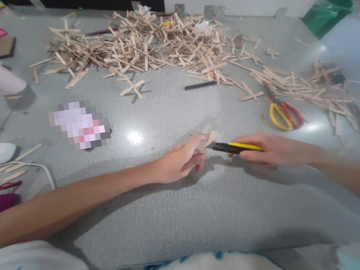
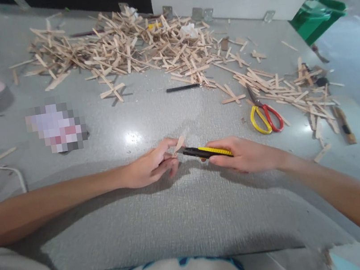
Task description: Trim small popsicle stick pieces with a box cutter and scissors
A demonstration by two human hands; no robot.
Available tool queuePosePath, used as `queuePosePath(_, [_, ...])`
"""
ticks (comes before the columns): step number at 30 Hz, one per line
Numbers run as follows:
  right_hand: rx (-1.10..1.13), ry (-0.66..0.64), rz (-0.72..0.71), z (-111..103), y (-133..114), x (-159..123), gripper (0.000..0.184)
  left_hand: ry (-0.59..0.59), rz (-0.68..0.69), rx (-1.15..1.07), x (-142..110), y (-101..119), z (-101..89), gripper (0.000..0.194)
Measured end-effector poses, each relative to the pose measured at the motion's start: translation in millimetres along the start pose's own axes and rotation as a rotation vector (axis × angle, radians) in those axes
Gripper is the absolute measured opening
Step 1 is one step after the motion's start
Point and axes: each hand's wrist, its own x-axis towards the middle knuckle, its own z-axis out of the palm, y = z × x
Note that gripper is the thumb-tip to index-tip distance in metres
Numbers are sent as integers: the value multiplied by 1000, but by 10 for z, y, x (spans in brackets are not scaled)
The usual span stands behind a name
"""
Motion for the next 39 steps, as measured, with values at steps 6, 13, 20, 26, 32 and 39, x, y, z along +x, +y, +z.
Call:
queuePosePath(6, [29, -45, 24, 1, 36, -67, 44, 37, 7, -3, 11, 56, -24, 30])
queuePosePath(13, [-493, 404, -287, 225, -6, -179, 33, 96, -41, -5, 13, 67, 1, 34])
queuePosePath(20, [-588, 475, -386, 339, 83, -171, 27, 101, 44, 35, 14, 35, 4, 35])
queuePosePath(26, [-625, 491, -392, 331, 67, -146, 28, 107, 74, 57, 23, 30, 2, 36])
queuePosePath(32, [-833, 537, -331, 403, 31, -178, 34, 72, 2, 133, -3, 31, 31, 38])
queuePosePath(39, [-1131, 426, -82, 594, -153, -244, 32, 123, 15, 505, -14, -6, 129, 40])
